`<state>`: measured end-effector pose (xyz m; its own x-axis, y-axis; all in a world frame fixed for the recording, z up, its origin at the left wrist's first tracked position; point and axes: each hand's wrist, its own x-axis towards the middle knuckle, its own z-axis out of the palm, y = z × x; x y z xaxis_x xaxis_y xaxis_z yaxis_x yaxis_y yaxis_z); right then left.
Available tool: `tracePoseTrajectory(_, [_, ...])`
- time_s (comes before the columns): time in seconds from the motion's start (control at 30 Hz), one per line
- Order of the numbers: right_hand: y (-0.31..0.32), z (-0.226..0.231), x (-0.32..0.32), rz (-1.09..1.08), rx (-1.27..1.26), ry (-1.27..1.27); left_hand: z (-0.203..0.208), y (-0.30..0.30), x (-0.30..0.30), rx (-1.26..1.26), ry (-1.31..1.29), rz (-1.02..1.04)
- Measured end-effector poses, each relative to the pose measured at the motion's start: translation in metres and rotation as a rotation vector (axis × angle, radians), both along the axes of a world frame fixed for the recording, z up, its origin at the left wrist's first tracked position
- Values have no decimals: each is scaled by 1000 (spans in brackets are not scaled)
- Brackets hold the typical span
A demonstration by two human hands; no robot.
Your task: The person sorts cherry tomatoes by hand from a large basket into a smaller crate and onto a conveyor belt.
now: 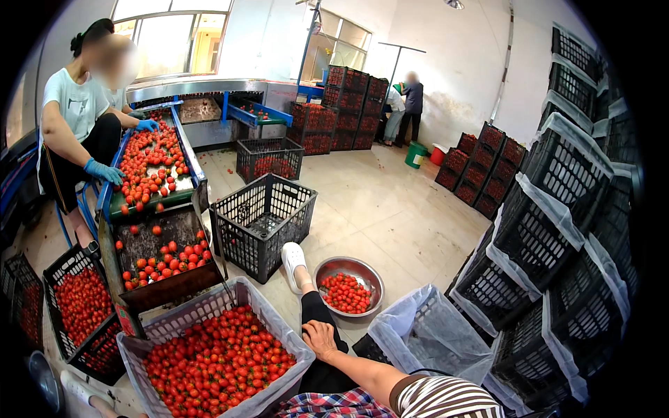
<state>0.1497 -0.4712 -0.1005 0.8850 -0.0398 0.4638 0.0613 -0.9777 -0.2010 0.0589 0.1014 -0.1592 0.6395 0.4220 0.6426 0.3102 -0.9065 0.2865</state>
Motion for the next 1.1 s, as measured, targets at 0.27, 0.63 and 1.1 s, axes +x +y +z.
tracePoseTrajectory(0.27, [-7, 15, 9, -1, 153, -124, 11, -2, 5, 1, -8, 28])
tracePoseTrajectory(0.63, [-9, 2, -12, 16, 34, 0, 77, -6, 32, -29, 20, 180])
tracePoseTrajectory(1.1, [-21, -8, -32, -29, -41, 68, 80, -40, 3, -175, -102, 120])
